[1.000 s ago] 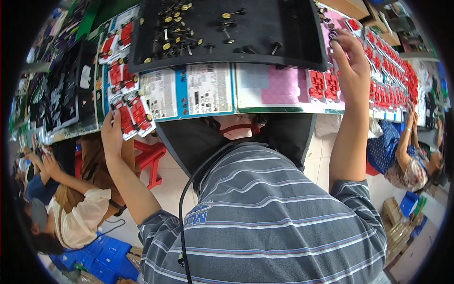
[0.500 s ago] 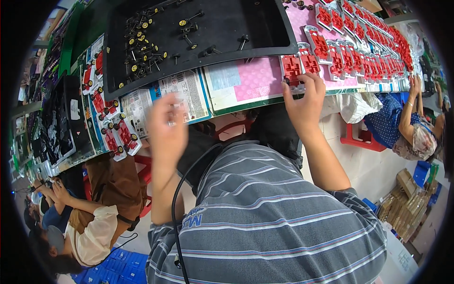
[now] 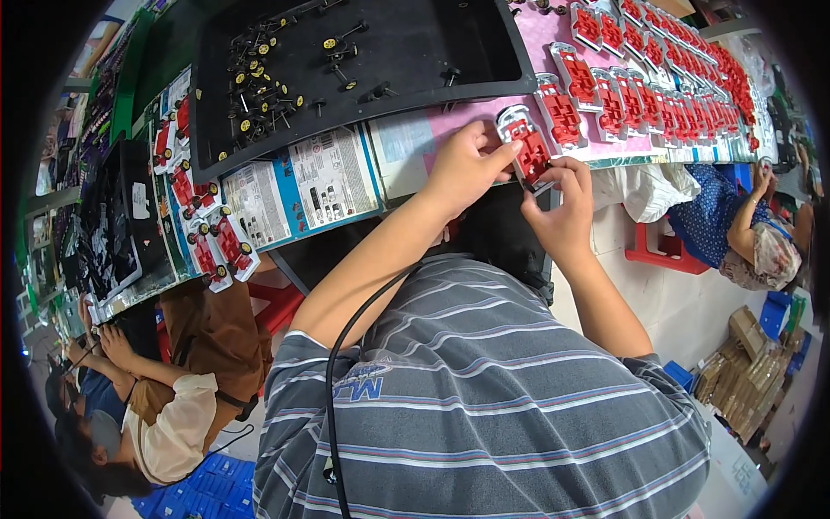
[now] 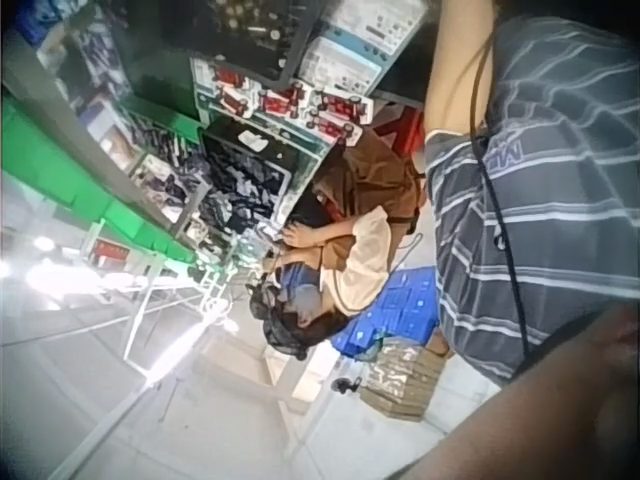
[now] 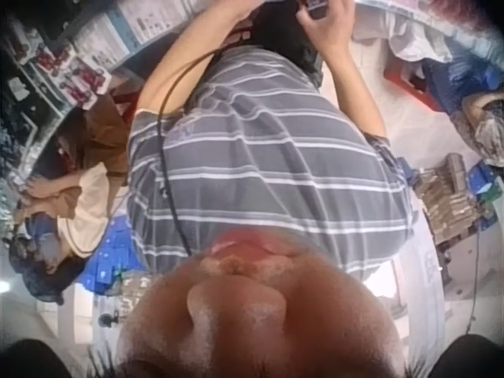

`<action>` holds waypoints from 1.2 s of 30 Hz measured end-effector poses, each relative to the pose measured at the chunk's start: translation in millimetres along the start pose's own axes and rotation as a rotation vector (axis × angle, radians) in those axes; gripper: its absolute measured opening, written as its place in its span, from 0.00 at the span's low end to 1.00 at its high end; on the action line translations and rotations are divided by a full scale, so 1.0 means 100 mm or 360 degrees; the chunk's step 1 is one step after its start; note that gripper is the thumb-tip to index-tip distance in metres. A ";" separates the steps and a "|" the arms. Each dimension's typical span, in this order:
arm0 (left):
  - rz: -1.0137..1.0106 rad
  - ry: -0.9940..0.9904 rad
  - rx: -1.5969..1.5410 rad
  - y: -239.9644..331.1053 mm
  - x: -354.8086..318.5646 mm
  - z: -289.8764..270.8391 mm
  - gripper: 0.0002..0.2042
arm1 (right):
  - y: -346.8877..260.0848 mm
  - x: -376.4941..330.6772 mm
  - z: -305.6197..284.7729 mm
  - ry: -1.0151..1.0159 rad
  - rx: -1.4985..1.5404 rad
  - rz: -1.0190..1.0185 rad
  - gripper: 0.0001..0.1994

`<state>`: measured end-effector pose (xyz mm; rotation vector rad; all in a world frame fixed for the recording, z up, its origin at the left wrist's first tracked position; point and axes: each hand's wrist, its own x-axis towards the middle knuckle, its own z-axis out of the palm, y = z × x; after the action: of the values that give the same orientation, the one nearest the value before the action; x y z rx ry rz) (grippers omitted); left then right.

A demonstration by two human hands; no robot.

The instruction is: The person assembles toy cars by picking up wheel axle sets from a tray, fitting them into the toy car chassis by hand, and placing the assembled toy cars onto the work table.

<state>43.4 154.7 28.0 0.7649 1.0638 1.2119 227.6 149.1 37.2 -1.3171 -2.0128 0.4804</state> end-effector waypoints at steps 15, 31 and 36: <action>0.0099 0.0410 -0.0221 0.12 -0.71 -0.44 0.14 | -0.50 0.13 0.09 -0.0295 0.0498 -0.0438 0.21; 0.0067 0.0248 -0.0327 0.00 -1.03 -0.67 0.16 | -0.77 0.16 0.15 -0.0546 0.0470 -0.0491 0.23; 0.0082 0.0239 -0.0497 0.02 -0.97 -0.58 0.13 | -0.77 0.16 0.14 -0.0583 0.0494 -0.0420 0.25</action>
<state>-12.5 56.1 31.8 0.4677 0.9492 1.4560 163.4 131.9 80.4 -0.8039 -2.2503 0.9174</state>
